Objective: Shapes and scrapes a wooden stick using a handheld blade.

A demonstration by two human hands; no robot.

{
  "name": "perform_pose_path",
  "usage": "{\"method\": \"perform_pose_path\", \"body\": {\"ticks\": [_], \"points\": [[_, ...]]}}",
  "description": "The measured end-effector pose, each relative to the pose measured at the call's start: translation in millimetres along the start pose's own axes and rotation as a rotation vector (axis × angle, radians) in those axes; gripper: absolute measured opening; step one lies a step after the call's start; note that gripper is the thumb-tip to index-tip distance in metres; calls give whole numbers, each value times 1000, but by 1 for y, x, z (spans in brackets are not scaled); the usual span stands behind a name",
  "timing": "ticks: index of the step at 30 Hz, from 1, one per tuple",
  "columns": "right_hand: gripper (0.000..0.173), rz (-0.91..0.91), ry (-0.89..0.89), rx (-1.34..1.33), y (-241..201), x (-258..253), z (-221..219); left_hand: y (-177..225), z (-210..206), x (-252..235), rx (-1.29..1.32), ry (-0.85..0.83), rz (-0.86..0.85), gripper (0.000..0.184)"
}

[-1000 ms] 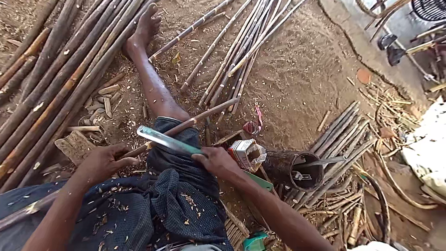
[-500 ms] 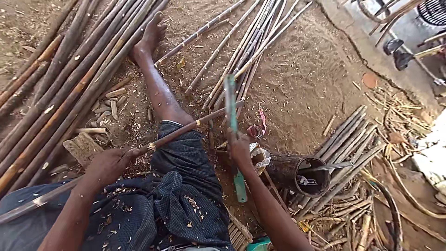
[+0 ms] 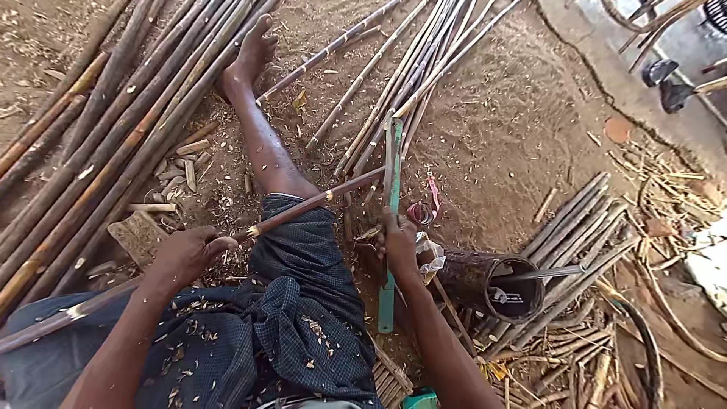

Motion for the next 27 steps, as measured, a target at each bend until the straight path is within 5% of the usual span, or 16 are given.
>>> {"method": "perform_pose_path", "body": {"ticks": [4,9,13,15,20,24,27], "points": [[50,146,-357,430,-9,39,-20,4,3,-6,58,-22,-10,39],[53,-27,-31,11,1,1,1,2,5,-6,113,-78,9,43],[47,209,-352,477,-21,45,-32,2,11,-17,273,-223,25,46],[47,280,-301,412,-29,48,-30,1,13,-20,363,-249,59,46],[53,247,-137,185,-31,23,-50,0,36,-8,344,-93,-5,56],[36,240,-186,289,-65,-2,-83,-6,56,1,391,47,-14,61],[32,266,-32,196,-98,-37,-75,-9,68,21,461,62,38,61]]}}
Point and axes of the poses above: each hand's wrist, its own x-axis away from the middle knuckle, its own z-axis out of the back of the hand, y = z × x, the point moved 3 cm from there along -x, towards the middle knuckle, and after that the axes turned 2 degrees about z, right-handed, at the moved point
